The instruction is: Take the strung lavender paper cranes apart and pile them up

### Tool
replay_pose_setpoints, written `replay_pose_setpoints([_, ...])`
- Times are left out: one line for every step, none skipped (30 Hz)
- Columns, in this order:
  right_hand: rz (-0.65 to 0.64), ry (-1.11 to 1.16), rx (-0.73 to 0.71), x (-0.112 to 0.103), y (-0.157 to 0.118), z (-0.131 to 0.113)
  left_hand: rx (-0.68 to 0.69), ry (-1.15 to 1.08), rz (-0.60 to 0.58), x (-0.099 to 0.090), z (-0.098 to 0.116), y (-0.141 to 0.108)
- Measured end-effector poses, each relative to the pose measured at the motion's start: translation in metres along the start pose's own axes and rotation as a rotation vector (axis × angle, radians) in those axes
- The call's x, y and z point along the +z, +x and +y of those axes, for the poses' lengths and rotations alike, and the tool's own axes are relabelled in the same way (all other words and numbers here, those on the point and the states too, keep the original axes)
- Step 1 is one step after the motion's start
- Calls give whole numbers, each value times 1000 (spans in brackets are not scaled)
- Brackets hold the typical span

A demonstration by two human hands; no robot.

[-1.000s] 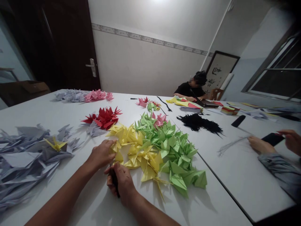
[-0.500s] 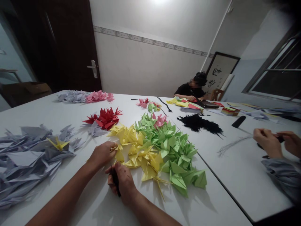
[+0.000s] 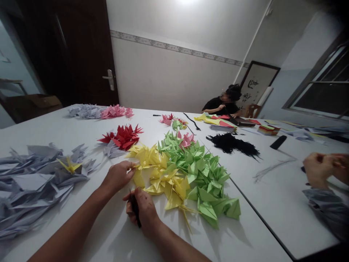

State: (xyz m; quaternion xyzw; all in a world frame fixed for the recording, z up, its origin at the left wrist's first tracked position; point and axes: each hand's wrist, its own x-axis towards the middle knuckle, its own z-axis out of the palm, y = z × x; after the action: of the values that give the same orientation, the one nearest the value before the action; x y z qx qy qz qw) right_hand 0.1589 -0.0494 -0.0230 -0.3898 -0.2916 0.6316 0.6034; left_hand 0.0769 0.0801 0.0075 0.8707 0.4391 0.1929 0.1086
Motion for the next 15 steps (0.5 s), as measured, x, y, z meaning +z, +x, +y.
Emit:
replay_pose_setpoints([1, -3, 0, 0, 0, 0, 3, -5, 9, 0, 0, 0])
replay_pose_setpoints([2, -6, -1, 0, -1, -1, 6, -10, 18, -1, 0, 0])
replay_pose_setpoints([0, -6, -3, 1, -1, -1, 8, -16, 25, -2, 1, 0])
replay_pose_setpoints([-2, -8, -3, 1, -1, -1, 7, -20, 34, -3, 1, 0])
replay_pose_setpoints([-3, -9, -2, 0, -1, -1, 5, -24, 43, -4, 1, 0])
replay_pose_setpoints([-5, -8, -2, 0, -1, -1, 4, -27, 50, -5, 2, 0])
replay_pose_setpoints([-6, -6, -3, 0, 0, 0, 3, -32, 56, -6, 2, 0])
replay_pose_setpoints([-7, -2, -3, 0, 0, 0, 4, -38, 59, -8, 3, 0])
replay_pose_setpoints([-7, 1, -3, 0, 0, 0, 5, -46, 61, -9, 3, 0])
replay_pose_setpoints([-5, 3, -2, 0, 0, 1, 6, -53, 64, -11, 4, 0])
replay_pose_setpoints([-4, 6, 1, 0, 0, 1, 5, -56, 67, -12, 4, 0])
replay_pose_setpoints([-4, 7, 4, 0, 0, 1, 5, -56, 70, -13, 5, 0])
replay_pose_setpoints([-4, 7, 7, 0, 0, 0, 7, -55, 72, -15, 5, 0])
replay_pose_setpoints([-6, 6, 8, 0, 0, 0, 8, -52, 73, -16, 6, -1])
replay_pose_setpoints([-6, 7, 10, 0, 0, 0, 10, -51, 72, -17, 6, -1])
